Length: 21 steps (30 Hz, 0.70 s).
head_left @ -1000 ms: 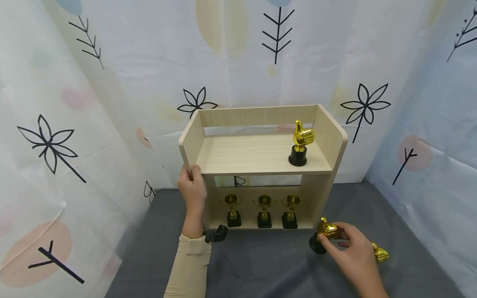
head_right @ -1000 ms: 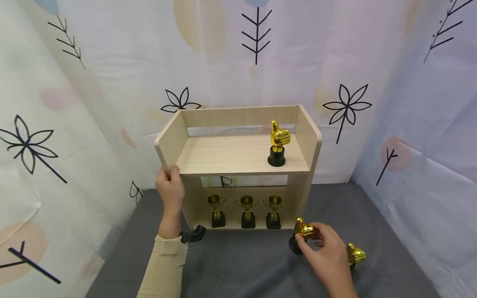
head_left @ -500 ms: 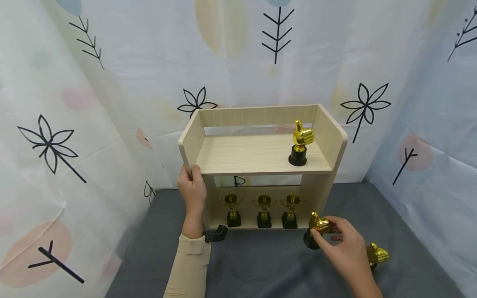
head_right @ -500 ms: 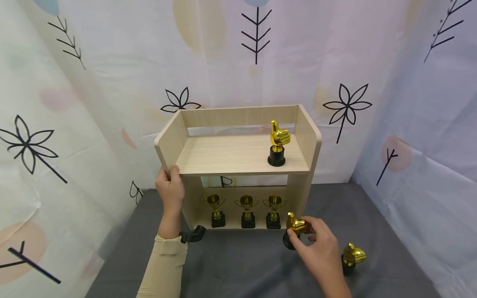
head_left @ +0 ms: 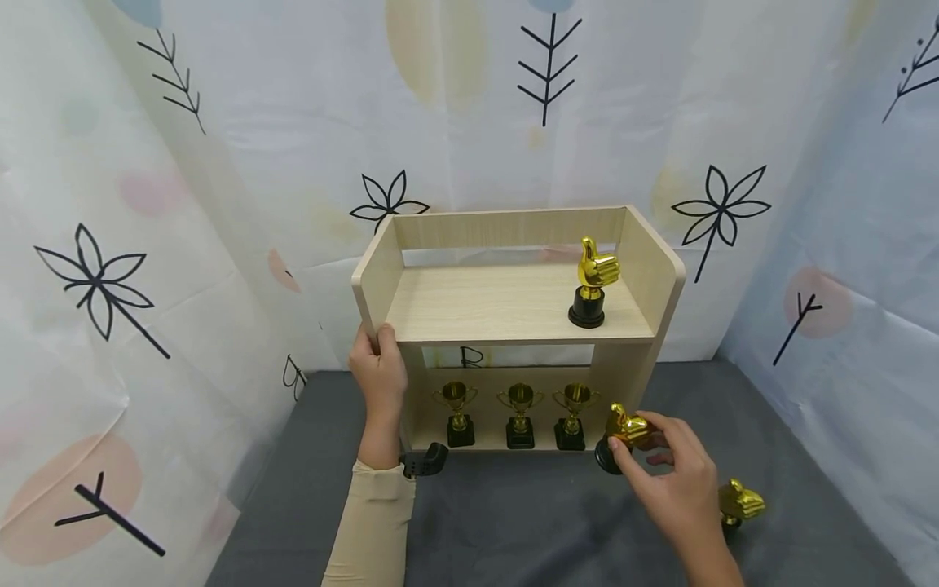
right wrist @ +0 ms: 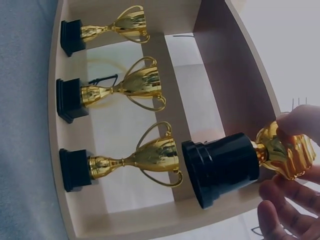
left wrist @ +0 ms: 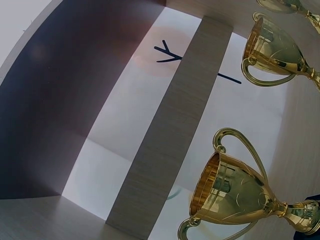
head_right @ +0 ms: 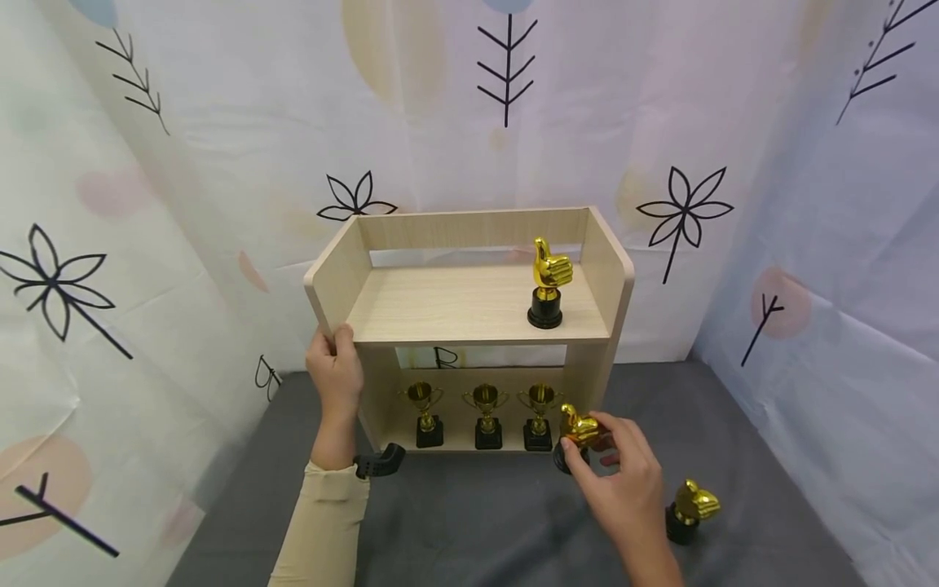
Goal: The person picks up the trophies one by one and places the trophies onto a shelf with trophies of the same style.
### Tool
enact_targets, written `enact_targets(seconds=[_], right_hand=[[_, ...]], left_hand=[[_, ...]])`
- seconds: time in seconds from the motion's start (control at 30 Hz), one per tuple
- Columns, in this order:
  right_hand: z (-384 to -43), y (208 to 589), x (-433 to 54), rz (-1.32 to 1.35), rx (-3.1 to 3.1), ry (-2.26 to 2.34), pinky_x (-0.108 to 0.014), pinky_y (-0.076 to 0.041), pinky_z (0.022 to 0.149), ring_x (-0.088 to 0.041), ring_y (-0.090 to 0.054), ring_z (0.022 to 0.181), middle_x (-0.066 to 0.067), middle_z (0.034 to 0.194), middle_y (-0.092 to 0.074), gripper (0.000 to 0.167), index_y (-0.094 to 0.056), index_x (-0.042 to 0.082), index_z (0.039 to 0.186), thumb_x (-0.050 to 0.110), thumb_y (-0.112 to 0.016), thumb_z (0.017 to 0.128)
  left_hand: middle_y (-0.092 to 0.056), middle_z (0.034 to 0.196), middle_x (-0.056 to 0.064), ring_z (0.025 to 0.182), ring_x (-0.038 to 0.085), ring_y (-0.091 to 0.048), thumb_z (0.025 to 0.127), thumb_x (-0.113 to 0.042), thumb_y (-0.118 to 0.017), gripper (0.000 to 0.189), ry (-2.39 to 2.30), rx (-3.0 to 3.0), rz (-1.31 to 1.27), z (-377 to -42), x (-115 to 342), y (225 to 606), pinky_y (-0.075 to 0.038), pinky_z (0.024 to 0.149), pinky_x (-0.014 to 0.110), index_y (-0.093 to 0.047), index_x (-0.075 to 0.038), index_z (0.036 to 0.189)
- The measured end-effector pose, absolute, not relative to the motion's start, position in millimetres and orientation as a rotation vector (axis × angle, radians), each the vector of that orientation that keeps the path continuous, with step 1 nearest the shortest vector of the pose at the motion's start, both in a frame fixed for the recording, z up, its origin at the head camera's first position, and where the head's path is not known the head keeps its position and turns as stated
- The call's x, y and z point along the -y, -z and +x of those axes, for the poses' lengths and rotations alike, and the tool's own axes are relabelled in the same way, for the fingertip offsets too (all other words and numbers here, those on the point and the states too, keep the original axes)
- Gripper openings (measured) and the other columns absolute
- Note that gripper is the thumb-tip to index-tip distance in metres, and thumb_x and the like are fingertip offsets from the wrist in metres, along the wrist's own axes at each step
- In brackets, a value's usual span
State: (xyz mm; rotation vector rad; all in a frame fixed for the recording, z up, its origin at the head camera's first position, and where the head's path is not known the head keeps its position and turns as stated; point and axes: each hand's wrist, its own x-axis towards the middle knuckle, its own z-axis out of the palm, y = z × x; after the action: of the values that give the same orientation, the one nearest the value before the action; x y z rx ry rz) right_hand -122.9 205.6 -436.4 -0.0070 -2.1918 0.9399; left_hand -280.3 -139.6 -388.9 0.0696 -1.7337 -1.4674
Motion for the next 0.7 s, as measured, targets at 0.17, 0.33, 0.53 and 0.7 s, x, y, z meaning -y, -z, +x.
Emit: enact_targets(seconds=[0.17, 0.33, 0.53, 0.7], right_hand=[[-124, 433, -204, 0.04, 2.141, -0.965, -0.008, -0.049, 0.067, -0.001, -0.062, 0.081, -0.007, 0.105, -0.071, 0.054, -0.073, 0.006, 0.125, 0.006, -0.095, 0.075], [-126, 431, -203, 0.111, 2.075, -0.973, -0.008, -0.049, 0.067, 0.007, -0.059, 0.083, -0.01, 0.107, -0.072, 0.057, -0.073, 0.003, 0.126, 0.002, -0.094, 0.073], [-130, 428, -203, 0.188, 2.034, -0.946, -0.009, -0.048, 0.068, 0.006, -0.06, 0.082, -0.012, 0.107, -0.072, 0.058, -0.073, 0.001, 0.126, 0.0, -0.094, 0.072], [-131, 425, -200, 0.229, 2.0, -0.958, -0.009, -0.049, 0.068, -0.001, -0.062, 0.079, -0.013, 0.105, -0.072, 0.061, -0.072, 0.001, 0.128, -0.001, -0.093, 0.071]], left_hand=[[-0.075, 0.094, 0.021, 0.072, 0.024, -0.055, 0.104, -0.018, -0.055, 0.028, 1.467, 1.737, 0.068, -281, 141, 390, -0.041, 0.062, 0.032, -0.074, 0.002, 0.11], [-0.076, 0.095, 0.021, 0.072, 0.023, -0.056, 0.104, -0.019, -0.055, 0.029, 1.473, 1.735, 0.062, -280, 141, 391, -0.042, 0.062, 0.032, -0.075, 0.001, 0.111], [-0.072, 0.087, 0.02, 0.067, 0.02, -0.051, 0.104, -0.018, -0.055, 0.027, 1.466, 1.734, 0.051, -281, 141, 391, -0.039, 0.06, 0.032, -0.074, 0.001, 0.107], [-0.066, 0.077, 0.018, 0.061, 0.015, -0.045, 0.104, -0.018, -0.055, 0.026, 1.458, 1.73, 0.047, -281, 140, 390, -0.036, 0.057, 0.032, -0.073, 0.001, 0.103]])
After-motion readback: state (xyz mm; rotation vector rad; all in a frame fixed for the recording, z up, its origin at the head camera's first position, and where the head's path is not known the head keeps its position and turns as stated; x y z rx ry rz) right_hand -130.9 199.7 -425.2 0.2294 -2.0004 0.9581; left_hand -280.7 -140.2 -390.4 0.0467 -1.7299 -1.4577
